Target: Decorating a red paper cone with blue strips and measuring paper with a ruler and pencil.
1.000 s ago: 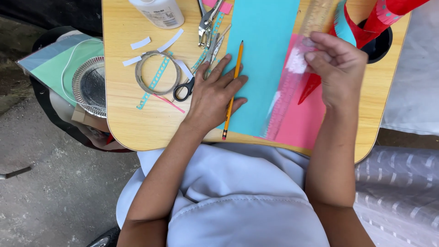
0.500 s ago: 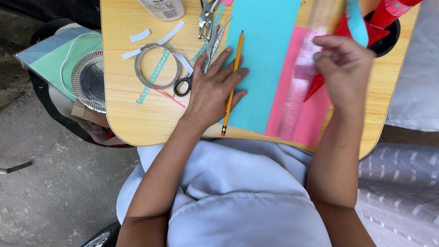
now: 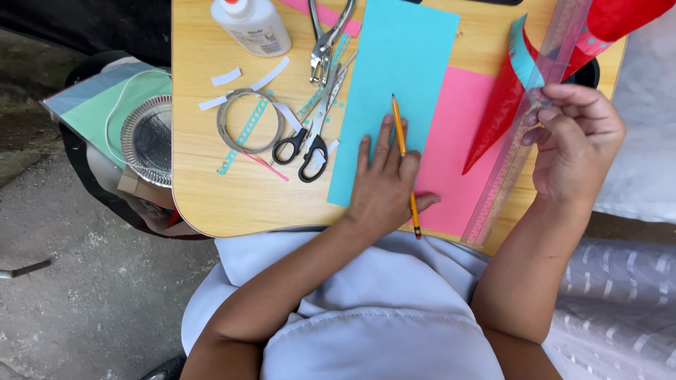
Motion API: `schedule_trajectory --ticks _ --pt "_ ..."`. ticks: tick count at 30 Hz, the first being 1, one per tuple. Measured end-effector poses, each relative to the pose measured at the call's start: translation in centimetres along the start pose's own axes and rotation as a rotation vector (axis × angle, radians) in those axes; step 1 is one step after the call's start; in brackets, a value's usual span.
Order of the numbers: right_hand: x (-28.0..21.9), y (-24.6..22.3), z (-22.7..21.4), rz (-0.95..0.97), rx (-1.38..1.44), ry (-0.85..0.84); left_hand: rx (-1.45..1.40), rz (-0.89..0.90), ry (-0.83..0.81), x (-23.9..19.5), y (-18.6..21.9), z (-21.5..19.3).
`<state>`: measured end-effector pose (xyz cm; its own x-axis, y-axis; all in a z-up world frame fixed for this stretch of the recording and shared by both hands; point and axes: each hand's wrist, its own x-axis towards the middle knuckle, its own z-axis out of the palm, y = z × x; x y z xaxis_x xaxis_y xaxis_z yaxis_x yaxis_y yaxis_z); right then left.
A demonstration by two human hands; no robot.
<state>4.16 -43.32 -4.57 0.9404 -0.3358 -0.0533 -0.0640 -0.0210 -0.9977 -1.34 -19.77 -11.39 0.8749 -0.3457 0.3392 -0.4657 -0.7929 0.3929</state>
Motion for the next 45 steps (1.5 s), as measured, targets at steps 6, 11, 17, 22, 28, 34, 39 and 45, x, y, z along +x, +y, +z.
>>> schedule_trajectory --ticks 6,11,17,22,28,34,39,45 --pt "-0.4 0.1 -0.3 0.009 -0.004 0.013 0.123 -0.027 0.079 0.8 0.4 1.1" --pt "-0.3 0.4 -0.6 0.004 0.002 -0.006 0.192 -0.031 0.114 1.5 0.5 1.1" --pt "-0.2 1.0 -0.7 0.009 0.017 -0.021 0.325 -0.007 0.184 2.4 0.9 0.7" --pt "-0.4 1.4 -0.5 0.020 0.062 -0.019 0.312 -0.017 0.171 2.5 0.5 0.2" --pt "0.0 2.7 0.7 0.014 0.236 -0.075 -0.162 -0.073 0.155 2.6 -0.1 -3.5" --pt "0.6 3.4 -0.5 0.027 0.278 -0.020 -1.056 -0.411 0.333 3.2 -1.6 -9.2" --pt "0.2 2.6 0.7 0.060 0.325 0.005 -1.214 -0.631 0.381 0.9 -4.8 -6.9" --pt "0.8 3.7 0.9 0.049 0.383 -0.009 -0.522 -0.273 0.462 -0.5 -5.2 -10.5"
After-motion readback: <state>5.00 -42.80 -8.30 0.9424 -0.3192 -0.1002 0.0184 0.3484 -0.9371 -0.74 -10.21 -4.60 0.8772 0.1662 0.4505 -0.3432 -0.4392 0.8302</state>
